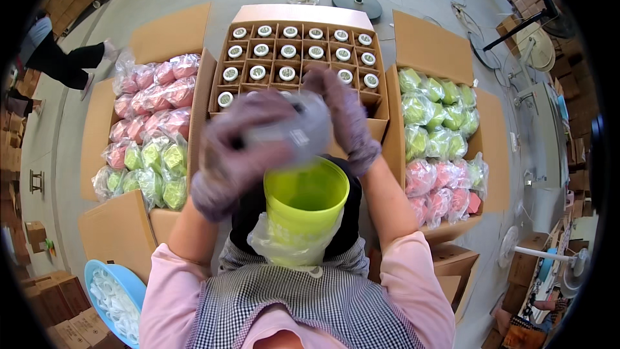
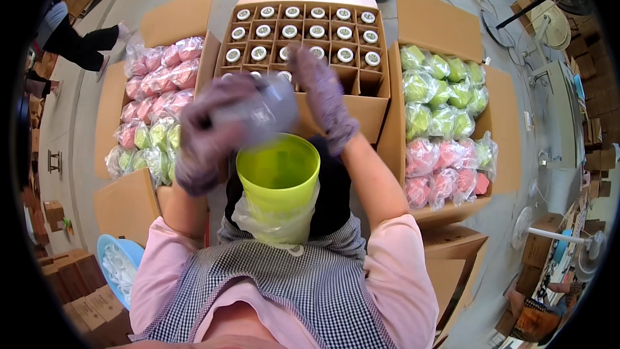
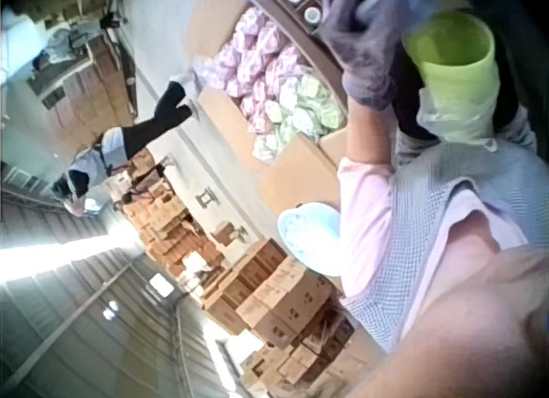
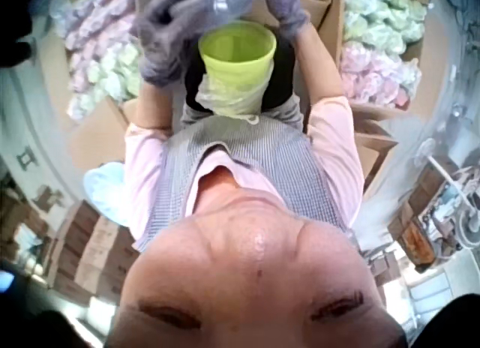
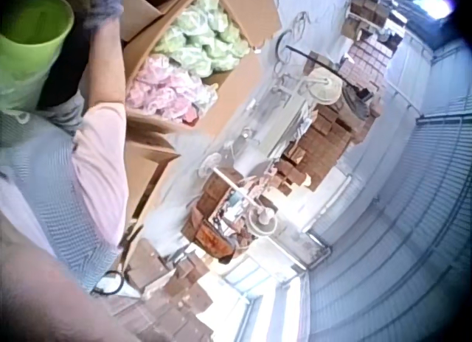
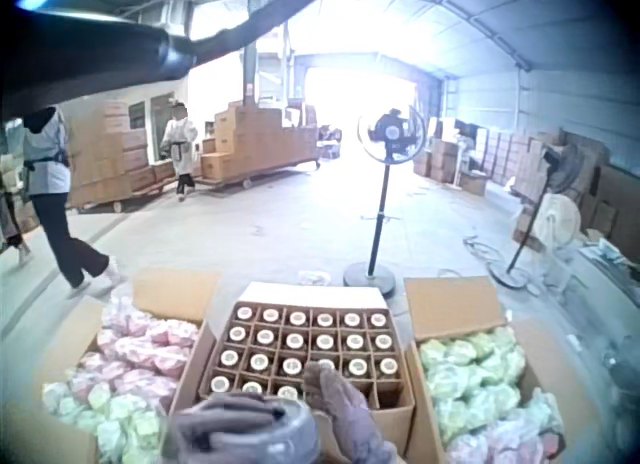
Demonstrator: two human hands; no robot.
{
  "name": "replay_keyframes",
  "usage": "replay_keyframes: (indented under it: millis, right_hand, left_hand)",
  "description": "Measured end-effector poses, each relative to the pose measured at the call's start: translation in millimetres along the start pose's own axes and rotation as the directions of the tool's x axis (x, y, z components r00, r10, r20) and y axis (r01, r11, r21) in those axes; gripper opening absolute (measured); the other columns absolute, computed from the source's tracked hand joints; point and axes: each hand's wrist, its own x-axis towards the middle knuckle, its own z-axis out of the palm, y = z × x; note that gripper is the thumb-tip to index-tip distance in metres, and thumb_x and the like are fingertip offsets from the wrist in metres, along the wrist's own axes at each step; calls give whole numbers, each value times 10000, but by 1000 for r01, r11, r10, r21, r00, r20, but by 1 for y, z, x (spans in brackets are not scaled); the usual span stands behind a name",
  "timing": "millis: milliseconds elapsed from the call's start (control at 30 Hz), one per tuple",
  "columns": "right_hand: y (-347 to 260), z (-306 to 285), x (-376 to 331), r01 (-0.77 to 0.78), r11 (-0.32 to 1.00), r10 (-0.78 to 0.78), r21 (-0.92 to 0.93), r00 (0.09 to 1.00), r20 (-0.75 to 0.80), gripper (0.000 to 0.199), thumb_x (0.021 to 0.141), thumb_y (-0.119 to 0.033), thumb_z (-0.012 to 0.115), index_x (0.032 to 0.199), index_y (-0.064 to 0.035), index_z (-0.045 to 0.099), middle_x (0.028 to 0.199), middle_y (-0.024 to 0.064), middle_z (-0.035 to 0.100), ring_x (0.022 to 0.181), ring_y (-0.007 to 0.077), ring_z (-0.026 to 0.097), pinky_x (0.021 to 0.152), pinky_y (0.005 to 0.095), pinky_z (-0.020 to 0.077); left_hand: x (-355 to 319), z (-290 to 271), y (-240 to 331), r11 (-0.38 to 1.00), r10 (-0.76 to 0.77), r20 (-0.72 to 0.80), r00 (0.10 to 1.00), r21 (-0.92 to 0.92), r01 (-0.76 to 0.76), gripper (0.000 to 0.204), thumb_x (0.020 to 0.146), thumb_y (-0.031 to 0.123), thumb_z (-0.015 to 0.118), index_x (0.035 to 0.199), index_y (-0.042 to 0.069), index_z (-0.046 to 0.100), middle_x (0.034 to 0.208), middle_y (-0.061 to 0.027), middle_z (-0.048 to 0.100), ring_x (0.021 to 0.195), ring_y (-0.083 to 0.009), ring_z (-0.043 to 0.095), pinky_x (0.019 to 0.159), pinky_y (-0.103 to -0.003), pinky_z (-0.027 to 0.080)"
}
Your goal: The person places white plastic rings onto the tops of small jars arranged in a cardboard tray. The person then picks up a green plastic container, removes its lid, places a clear glass insert inside, and secures the lid.
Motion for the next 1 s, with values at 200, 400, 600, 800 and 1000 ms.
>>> replay_keyframes:
  millis: [200,400,600,800,1000]
  right_hand:
    - [-8,13,0,505,401,-564,-764,794,228,509,838,-272,759,1269,-55,596,1108,165,652,996,257,646,857,360,526]
    - [15,17,15,565,290,-443,-772,795,415,671,767,-165,760,1362,-48,475,1191,195,603,1018,371,642,844,418,549]
    - [18,26,14,148,969,-119,-197,982,149,561,812,-55,662,1340,-6,480,1183,225,614,1099,381,628,928,399,534]
    - [39,-16,55,359,699,-101,-618,905,413,336,895,-197,654,1181,-21,637,1150,156,666,1007,299,677,831,376,567]
    - [107,-97,122,-24,166,222,-986,975,14,358,921,-353,637,1206,-136,660,1117,192,689,996,320,686,862,411,562]
  left_hand:
    - [8,7,-72,984,-38,-240,970,-177,-5,484,1047,381,452,1321,-13,519,1186,-148,654,1101,-261,653,984,-359,515]
    - [9,18,-71,686,-408,-50,912,-676,270,497,1053,300,485,1434,-14,423,1337,-147,551,1215,-242,566,1030,-371,464]
    - [9,16,-87,816,298,-115,948,546,-191,865,796,227,814,1503,2,368,1454,-238,431,1298,-390,493,1072,-419,427]
    - [19,-7,-106,862,182,-60,982,491,-130,837,720,150,865,1436,12,454,1381,-208,526,1255,-294,552,1024,-386,476]
    - [4,-42,-139,949,-307,-407,860,-195,246,712,931,84,655,1540,42,287,1389,-162,504,1236,-208,527,1044,-326,446]
